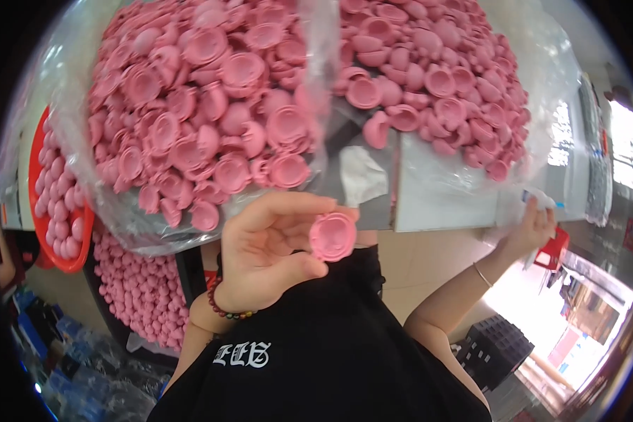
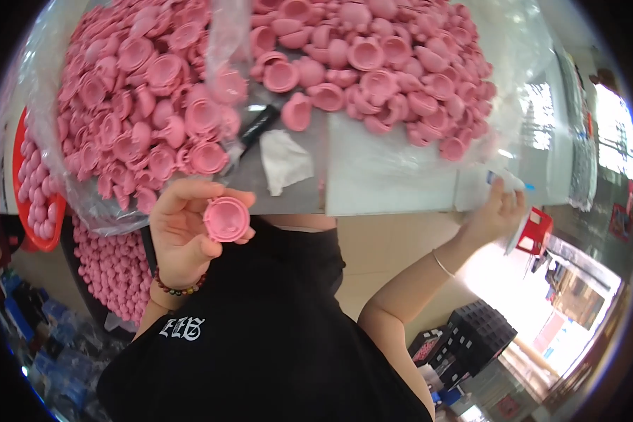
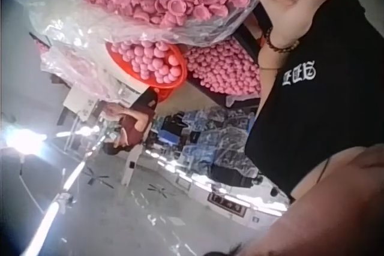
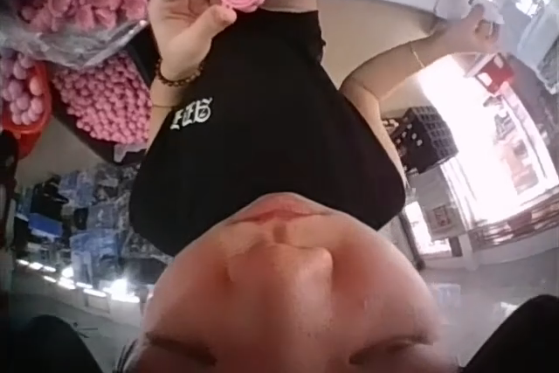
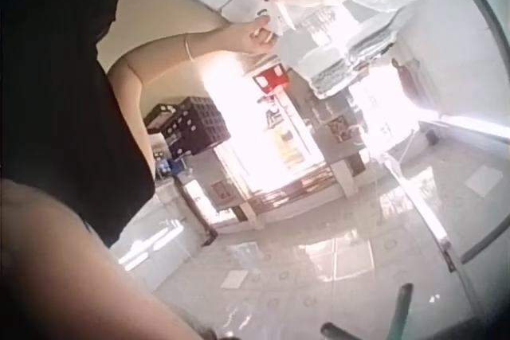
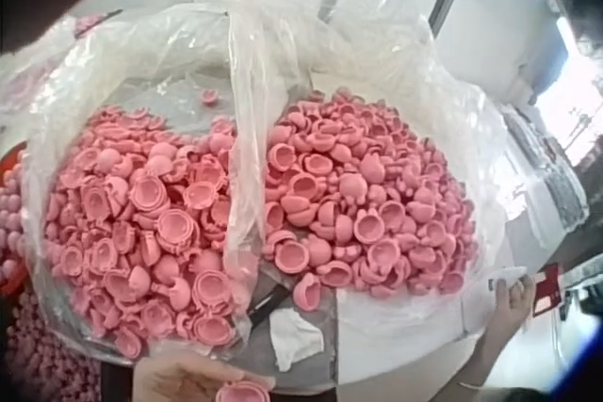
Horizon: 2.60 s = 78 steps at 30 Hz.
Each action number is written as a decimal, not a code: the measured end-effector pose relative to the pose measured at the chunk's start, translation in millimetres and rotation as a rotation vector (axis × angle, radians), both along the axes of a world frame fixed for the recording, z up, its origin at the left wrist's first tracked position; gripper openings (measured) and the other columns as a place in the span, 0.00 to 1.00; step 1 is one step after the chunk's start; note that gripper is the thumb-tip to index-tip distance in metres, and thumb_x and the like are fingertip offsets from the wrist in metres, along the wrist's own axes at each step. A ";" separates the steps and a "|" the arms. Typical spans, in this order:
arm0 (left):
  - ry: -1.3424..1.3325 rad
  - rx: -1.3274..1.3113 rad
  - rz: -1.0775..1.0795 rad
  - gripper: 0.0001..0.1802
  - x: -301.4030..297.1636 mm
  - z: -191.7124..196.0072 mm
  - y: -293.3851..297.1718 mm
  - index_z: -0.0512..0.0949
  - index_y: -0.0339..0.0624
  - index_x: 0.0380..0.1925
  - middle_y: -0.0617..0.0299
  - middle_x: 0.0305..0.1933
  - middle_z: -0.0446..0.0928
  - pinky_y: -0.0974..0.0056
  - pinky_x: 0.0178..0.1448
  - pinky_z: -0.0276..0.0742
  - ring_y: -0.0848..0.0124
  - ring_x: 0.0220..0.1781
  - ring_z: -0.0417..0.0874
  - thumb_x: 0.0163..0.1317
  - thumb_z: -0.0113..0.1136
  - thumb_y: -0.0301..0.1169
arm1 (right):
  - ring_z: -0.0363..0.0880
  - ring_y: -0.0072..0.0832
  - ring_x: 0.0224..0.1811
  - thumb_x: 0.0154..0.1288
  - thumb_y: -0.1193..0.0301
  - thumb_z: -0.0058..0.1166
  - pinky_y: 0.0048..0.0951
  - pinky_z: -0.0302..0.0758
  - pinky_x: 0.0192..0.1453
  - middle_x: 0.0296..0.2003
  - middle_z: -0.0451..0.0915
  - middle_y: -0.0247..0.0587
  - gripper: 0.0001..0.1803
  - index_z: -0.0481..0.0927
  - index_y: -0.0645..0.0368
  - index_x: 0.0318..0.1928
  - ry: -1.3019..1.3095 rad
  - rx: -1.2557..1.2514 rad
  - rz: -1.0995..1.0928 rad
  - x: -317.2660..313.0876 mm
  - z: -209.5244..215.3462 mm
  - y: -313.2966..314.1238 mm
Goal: Assembling small pink plastic components by applying adhesive and joining two parts together at a factory workbench.
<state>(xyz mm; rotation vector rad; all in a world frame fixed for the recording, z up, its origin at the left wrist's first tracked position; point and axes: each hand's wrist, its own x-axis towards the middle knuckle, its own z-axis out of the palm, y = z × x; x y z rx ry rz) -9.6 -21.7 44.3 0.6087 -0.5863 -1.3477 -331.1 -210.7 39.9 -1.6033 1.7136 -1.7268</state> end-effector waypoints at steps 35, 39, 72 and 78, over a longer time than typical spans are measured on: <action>-0.092 -0.003 0.085 0.23 -4.0 -6.0 -0.4 0.65 0.30 0.42 0.38 0.46 0.69 0.64 0.47 0.74 0.64 0.45 0.76 0.43 0.60 0.17 | 0.63 0.15 0.25 0.46 0.76 0.60 0.15 0.62 0.29 0.30 0.68 0.32 0.11 0.68 0.63 0.24 0.420 0.225 0.509 96.0 23.7 20.3; -0.095 -0.022 0.082 0.23 -2.2 -6.8 0.3 0.64 0.30 0.42 0.38 0.46 0.69 0.65 0.48 0.73 0.64 0.45 0.75 0.44 0.60 0.17 | 0.61 0.12 0.22 0.51 0.76 0.56 0.13 0.59 0.26 0.23 0.68 0.29 0.07 0.71 0.65 0.25 0.358 0.125 0.478 91.1 20.6 15.4; -0.046 0.001 0.006 0.23 -7.2 2.4 -7.0 0.65 0.30 0.45 0.46 0.47 0.70 0.68 0.47 0.73 0.67 0.45 0.76 0.46 0.58 0.16 | 0.70 0.31 0.31 0.37 0.80 0.58 0.25 0.68 0.36 0.32 0.71 0.41 0.20 0.75 0.63 0.37 0.753 0.227 0.994 118.4 35.1 62.5; -0.213 0.042 0.059 0.24 -14.3 0.0 -10.3 0.65 0.31 0.41 0.41 0.45 0.70 0.66 0.46 0.74 0.63 0.47 0.74 0.44 0.63 0.22 | 0.70 0.30 0.28 0.41 0.72 0.61 0.24 0.66 0.31 0.31 0.71 0.41 0.16 0.76 0.65 0.34 0.283 0.186 1.017 123.7 34.7 75.8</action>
